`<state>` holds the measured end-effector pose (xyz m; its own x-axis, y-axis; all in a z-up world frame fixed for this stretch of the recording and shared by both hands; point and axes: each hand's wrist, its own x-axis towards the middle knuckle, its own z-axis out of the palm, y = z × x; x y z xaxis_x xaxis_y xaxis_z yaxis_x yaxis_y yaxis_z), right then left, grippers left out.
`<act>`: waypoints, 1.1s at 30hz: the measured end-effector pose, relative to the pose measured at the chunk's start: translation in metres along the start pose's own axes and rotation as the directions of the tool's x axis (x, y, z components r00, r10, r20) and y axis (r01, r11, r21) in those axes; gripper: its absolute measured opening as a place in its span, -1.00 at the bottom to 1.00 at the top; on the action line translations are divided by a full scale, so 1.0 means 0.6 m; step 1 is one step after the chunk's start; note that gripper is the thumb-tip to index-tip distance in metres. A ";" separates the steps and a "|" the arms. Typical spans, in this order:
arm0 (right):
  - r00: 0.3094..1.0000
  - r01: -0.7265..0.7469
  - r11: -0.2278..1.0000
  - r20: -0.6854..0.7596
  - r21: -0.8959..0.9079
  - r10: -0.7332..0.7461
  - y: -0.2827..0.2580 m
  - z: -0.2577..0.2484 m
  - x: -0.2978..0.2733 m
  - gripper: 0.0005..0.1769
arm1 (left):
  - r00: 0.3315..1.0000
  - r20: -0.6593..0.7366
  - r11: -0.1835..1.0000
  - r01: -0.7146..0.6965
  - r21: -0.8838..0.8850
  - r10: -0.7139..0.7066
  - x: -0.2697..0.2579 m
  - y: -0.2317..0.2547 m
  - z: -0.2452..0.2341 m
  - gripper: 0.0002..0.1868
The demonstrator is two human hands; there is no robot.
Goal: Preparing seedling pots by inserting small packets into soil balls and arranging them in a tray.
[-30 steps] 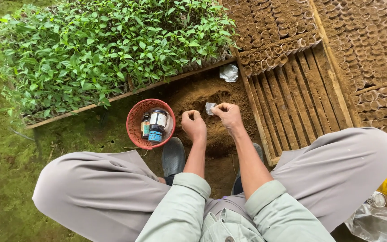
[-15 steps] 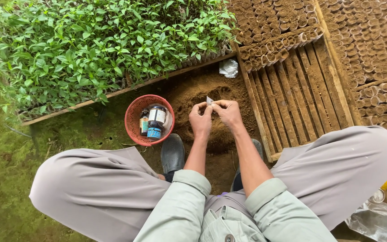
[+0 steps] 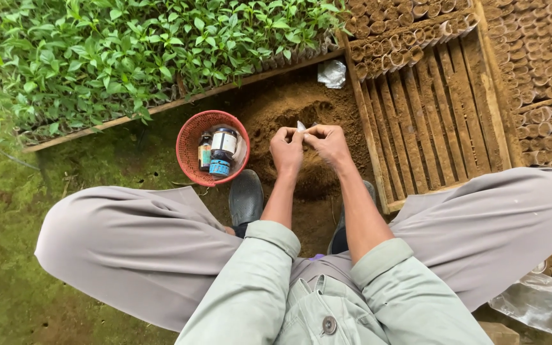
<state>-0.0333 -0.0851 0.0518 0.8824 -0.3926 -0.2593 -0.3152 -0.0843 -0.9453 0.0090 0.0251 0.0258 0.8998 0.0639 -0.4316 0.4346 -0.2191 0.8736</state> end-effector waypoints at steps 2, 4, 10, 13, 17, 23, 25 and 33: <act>1.000 -0.008 1.000 0.002 0.001 0.008 0.004 0.002 0.001 -0.88 | 1.000 -0.011 1.000 -0.016 0.021 0.016 -0.005 0.007 -0.006 -0.91; 1.000 -0.018 1.000 0.002 0.003 0.018 0.009 0.005 0.001 -0.88 | 0.999 -0.020 0.999 -0.031 0.044 0.032 -0.017 0.017 -0.012 -0.91; 0.990 -0.085 0.993 -0.103 0.086 0.094 0.008 0.010 0.009 -0.87 | 0.990 0.030 0.975 -0.144 0.167 0.141 -0.054 0.059 -0.026 -0.90; 0.987 -0.043 0.997 -0.151 0.057 0.052 0.010 0.009 0.011 -0.90 | 0.982 0.051 0.962 -0.189 0.199 0.183 -0.052 0.052 -0.025 -0.90; 0.977 -0.058 0.997 -0.209 -0.059 0.044 0.026 0.013 0.017 -0.94 | 0.984 0.023 0.961 -0.178 0.213 0.177 -0.042 0.038 -0.018 -0.87; 0.959 -0.094 0.986 -0.280 -0.137 0.052 0.037 0.018 0.022 -0.89 | 0.984 -0.061 0.967 -0.153 0.203 0.169 -0.055 0.030 -0.013 -0.86; 0.957 -0.091 0.987 -0.288 -0.134 0.049 0.042 0.019 0.025 -0.88 | 0.981 -0.067 0.964 -0.167 0.206 0.184 -0.056 0.023 -0.005 -0.84; 0.969 -0.087 0.979 -0.242 -0.184 0.041 0.029 0.031 0.016 -0.88 | 0.998 -0.045 0.994 0.026 -0.109 -0.031 -0.026 0.012 0.005 -0.63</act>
<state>-0.0236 -0.0735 0.0291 0.7583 -0.6055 -0.2418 -0.4494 -0.2168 -0.8666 -0.0019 0.0198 0.0379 0.8865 0.1149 -0.4483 0.4598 -0.1097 0.8812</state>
